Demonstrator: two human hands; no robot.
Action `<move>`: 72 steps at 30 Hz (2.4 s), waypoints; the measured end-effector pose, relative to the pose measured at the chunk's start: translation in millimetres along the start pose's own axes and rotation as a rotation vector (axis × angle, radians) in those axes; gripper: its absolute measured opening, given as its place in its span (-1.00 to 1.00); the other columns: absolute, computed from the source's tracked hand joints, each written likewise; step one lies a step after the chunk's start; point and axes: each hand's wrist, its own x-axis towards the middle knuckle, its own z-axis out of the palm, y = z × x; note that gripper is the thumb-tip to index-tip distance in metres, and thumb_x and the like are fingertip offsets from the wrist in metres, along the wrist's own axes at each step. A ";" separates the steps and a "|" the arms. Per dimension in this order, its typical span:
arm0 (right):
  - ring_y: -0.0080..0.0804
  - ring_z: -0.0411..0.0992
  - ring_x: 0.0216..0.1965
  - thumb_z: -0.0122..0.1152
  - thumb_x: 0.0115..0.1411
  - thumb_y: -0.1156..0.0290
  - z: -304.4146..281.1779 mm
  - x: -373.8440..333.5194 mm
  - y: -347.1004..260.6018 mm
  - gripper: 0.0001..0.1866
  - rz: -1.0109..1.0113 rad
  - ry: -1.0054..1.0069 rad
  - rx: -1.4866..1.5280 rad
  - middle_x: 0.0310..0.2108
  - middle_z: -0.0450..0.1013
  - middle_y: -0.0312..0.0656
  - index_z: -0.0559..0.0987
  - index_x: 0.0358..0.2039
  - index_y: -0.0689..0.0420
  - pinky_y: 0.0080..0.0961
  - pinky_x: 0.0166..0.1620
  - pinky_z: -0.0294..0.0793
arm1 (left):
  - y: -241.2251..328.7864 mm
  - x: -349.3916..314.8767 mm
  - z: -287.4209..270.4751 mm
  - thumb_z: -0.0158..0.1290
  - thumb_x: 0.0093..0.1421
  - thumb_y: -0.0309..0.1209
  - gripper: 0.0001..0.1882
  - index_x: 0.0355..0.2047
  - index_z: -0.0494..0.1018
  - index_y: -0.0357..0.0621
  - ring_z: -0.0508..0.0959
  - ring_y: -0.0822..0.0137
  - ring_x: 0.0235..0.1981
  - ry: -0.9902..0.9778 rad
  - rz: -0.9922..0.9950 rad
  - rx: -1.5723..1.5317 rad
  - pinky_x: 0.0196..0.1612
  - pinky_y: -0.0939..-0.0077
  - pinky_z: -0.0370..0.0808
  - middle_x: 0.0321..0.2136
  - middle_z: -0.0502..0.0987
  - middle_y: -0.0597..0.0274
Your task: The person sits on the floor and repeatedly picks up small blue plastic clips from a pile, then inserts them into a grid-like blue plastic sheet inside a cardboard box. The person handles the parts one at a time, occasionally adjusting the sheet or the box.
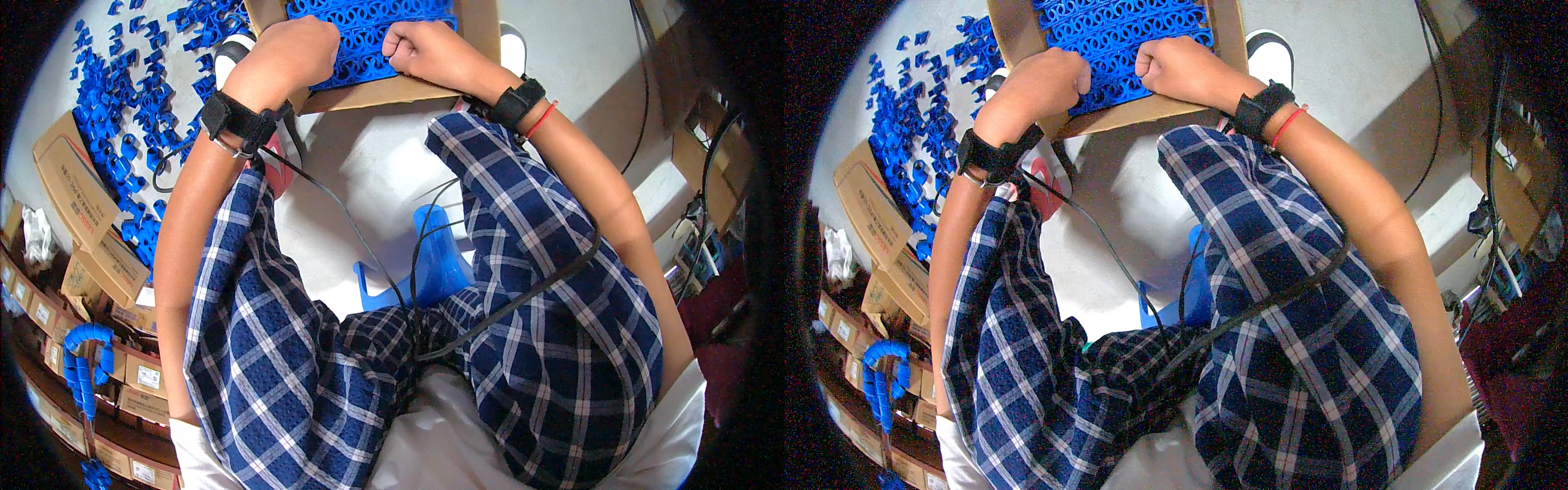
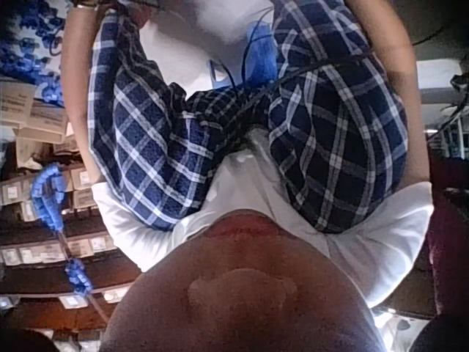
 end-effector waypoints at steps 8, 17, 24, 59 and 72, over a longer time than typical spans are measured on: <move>-0.23 0.55 -0.40 0.12 0.06 0.45 -0.2 -0.4 -1.8 -0.84 -0.028 0.022 -0.038 -0.46 0.55 -0.06 0.60 -0.34 0.19 -0.39 -0.27 0.53 | 9.5 -4.5 -4.2 0.21 -0.05 -0.26 -0.81 -0.51 0.61 -0.12 0.62 -0.03 -0.38 0.028 -0.025 0.053 -0.28 0.16 0.58 -0.52 0.59 -0.04; -0.18 0.56 -0.38 0.15 0.03 0.44 0.7 -0.2 -0.1 -0.82 -0.024 0.016 -0.023 -0.46 0.56 -0.07 0.61 -0.34 0.17 -0.34 -0.25 0.53 | 12.1 -4.9 -0.9 0.24 -0.07 -0.27 -0.78 -0.51 0.61 -0.16 0.63 -0.01 -0.40 0.078 -0.024 0.088 -0.30 0.19 0.59 -0.52 0.59 -0.06; -0.39 0.53 -0.47 0.15 0.09 0.49 1.3 -1.0 1.1 -0.86 -0.068 0.016 -0.061 -0.53 0.53 -0.12 0.56 -0.31 0.22 -0.50 -0.33 0.51 | 15.1 -5.4 -1.7 0.24 -0.08 -0.36 -0.81 -0.46 0.60 -0.20 0.63 0.05 -0.40 0.030 -0.055 0.107 -0.33 0.26 0.59 -0.49 0.60 -0.01; -0.32 0.47 -0.57 0.10 0.16 0.44 -7.1 -7.7 -28.0 -0.86 0.044 0.100 0.052 -0.61 0.46 -0.15 0.50 -0.28 0.19 -0.39 -0.42 0.44 | -143.9 -12.6 28.2 0.25 -0.17 0.09 -0.18 0.15 0.33 0.24 0.26 -0.28 0.11 0.572 -0.485 -0.122 0.15 -0.09 0.18 0.11 0.23 -0.20; -0.25 0.46 -0.56 0.09 0.17 0.43 -6.4 -7.7 -29.3 -0.86 0.033 0.104 0.030 -0.62 0.43 -0.13 0.50 -0.29 0.18 -0.35 -0.41 0.44 | -147.0 -7.0 10.7 0.30 -0.12 -0.21 -0.33 0.07 0.40 0.14 0.44 -0.16 -0.03 0.498 -0.426 -0.052 0.04 0.11 0.46 0.03 0.30 -0.09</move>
